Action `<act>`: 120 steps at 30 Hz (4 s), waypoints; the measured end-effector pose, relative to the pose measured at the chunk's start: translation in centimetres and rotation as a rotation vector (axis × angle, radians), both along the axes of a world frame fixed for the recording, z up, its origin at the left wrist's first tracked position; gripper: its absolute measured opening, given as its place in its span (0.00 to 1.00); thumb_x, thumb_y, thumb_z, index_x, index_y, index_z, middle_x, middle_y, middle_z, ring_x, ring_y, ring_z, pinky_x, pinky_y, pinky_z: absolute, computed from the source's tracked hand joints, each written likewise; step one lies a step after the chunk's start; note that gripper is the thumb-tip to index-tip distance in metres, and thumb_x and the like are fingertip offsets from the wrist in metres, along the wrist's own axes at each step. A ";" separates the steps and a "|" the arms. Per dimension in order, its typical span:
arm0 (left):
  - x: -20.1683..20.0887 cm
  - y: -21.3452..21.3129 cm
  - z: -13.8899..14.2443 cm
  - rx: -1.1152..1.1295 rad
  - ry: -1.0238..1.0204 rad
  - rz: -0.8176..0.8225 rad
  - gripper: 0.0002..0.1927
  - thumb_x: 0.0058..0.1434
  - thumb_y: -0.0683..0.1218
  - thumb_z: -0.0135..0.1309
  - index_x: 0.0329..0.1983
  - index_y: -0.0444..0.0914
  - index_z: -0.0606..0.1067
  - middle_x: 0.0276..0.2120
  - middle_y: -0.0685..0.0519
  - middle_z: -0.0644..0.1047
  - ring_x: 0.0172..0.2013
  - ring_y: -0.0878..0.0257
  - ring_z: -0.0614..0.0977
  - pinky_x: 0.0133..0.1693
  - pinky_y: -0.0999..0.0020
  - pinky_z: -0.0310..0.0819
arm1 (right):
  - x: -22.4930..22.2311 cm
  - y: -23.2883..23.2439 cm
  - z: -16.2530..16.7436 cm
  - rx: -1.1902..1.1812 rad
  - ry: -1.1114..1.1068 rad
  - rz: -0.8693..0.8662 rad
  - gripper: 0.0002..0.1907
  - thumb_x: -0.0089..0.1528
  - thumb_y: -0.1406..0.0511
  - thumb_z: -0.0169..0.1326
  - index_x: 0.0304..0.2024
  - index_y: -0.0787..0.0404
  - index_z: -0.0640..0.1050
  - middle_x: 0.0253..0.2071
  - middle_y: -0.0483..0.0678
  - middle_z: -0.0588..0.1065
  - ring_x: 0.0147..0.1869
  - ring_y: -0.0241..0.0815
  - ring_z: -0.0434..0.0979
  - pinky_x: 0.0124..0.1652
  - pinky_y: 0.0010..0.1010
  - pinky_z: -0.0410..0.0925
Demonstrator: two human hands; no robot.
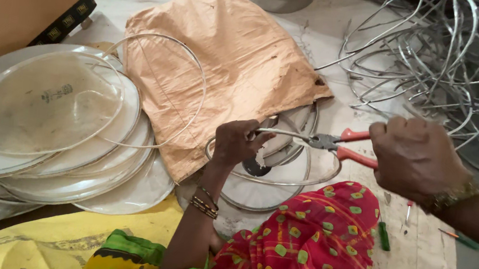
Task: The person sits on the floor and uses pliers to bend and shape metal wire into circular frames. They manipulate the wire around a white circular base, securing the wire ends and adjusting the shape. The person handles multiple wire loops and a stack of white circular bases during the process.
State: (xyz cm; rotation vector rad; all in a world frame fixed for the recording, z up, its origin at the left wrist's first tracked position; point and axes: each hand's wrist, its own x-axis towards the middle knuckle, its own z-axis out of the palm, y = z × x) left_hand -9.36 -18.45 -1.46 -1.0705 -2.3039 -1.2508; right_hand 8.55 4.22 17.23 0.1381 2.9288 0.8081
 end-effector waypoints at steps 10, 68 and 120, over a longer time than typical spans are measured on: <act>-4.9 1.9 1.4 -0.357 -0.125 -0.216 0.31 0.57 0.68 0.63 0.15 0.40 0.72 0.10 0.51 0.68 0.13 0.55 0.72 0.21 0.59 0.65 | -1.4 3.2 -0.3 -0.095 -0.052 -0.028 0.18 0.54 0.54 0.58 0.36 0.59 0.75 0.29 0.49 0.73 0.32 0.45 0.77 0.32 0.38 0.72; -1.7 -15.1 -1.7 -0.272 -0.318 -0.150 0.24 0.57 0.64 0.64 0.22 0.42 0.77 0.13 0.52 0.70 0.15 0.58 0.72 0.20 0.62 0.62 | -8.5 -4.3 -4.3 -0.143 -0.641 -0.022 0.31 0.54 0.41 0.61 0.53 0.46 0.72 0.38 0.41 0.75 0.43 0.37 0.82 0.44 0.30 0.75; 2.4 -18.3 -2.9 -0.036 -0.409 0.153 0.18 0.52 0.58 0.68 0.23 0.40 0.79 0.12 0.52 0.70 0.13 0.62 0.71 0.19 0.64 0.61 | -17.1 -6.7 -0.9 -0.196 -0.748 0.223 0.44 0.45 0.45 0.70 0.59 0.50 0.70 0.49 0.41 0.74 0.54 0.39 0.78 0.48 0.36 0.74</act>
